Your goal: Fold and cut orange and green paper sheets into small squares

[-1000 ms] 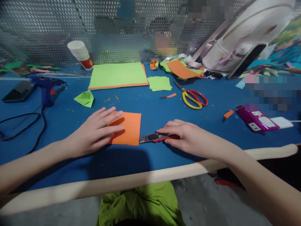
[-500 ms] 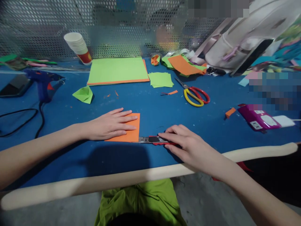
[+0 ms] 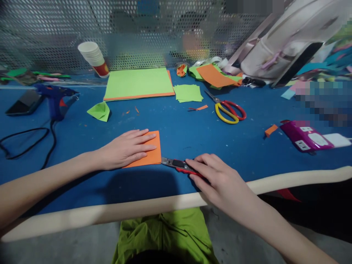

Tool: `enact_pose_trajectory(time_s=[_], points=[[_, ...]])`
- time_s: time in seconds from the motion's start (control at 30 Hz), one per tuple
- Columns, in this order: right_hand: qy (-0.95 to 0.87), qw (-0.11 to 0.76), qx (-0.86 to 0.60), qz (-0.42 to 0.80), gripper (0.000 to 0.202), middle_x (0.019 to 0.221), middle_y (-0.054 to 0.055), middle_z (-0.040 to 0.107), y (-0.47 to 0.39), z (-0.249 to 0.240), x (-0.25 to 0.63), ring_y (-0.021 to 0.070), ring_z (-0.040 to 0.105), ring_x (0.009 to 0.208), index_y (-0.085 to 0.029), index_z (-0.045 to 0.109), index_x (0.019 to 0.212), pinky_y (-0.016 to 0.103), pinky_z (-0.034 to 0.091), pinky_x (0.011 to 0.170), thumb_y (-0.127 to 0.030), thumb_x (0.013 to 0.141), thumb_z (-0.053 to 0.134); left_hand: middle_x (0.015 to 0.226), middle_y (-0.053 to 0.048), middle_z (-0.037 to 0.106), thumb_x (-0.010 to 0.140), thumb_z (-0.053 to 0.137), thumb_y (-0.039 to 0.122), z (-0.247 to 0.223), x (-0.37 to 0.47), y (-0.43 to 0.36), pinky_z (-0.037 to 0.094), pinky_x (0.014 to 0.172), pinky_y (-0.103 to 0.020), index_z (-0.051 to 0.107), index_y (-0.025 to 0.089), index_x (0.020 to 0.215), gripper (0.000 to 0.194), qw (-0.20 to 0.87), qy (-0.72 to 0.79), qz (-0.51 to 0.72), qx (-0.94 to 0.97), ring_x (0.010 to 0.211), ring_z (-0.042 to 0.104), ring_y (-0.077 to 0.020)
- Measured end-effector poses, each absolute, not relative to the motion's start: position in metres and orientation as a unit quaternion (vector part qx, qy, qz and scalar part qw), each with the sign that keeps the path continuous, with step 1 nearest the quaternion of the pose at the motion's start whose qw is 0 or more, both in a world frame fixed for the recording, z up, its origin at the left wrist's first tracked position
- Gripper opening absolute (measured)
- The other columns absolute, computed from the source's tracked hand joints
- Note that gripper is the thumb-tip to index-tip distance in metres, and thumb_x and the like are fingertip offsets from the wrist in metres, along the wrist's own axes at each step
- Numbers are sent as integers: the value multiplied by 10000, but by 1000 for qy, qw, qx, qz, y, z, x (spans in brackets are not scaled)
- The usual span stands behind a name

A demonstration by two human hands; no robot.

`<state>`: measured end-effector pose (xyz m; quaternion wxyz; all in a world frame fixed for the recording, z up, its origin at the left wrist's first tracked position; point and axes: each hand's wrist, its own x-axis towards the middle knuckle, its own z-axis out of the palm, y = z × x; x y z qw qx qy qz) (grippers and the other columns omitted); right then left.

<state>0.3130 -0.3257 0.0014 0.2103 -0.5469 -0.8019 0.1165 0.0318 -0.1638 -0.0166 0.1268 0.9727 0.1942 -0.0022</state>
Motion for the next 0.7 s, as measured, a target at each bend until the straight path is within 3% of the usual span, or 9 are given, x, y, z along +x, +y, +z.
enact_pose_trajectory(time_s=[0.37,0.7], points=[[-814,185,-532,141,342,1045,118,669,-319,11,311,220,654,919,-196,653,1215,330,563,723,-294,984,422,1547,-71,397,1029,297,392,-18,34,-189,365,1033,-451,580,272,1345,441,26,243,15,970,1400,384,-328],[-818,217,-523,98,291,1077,129,684,-326,-4,306,229,630,933,-154,641,1188,363,555,751,-223,976,453,1558,-71,381,1022,318,411,-12,34,-188,361,1042,-426,533,305,1389,438,-11,221,-27,975,1393,399,-290]])
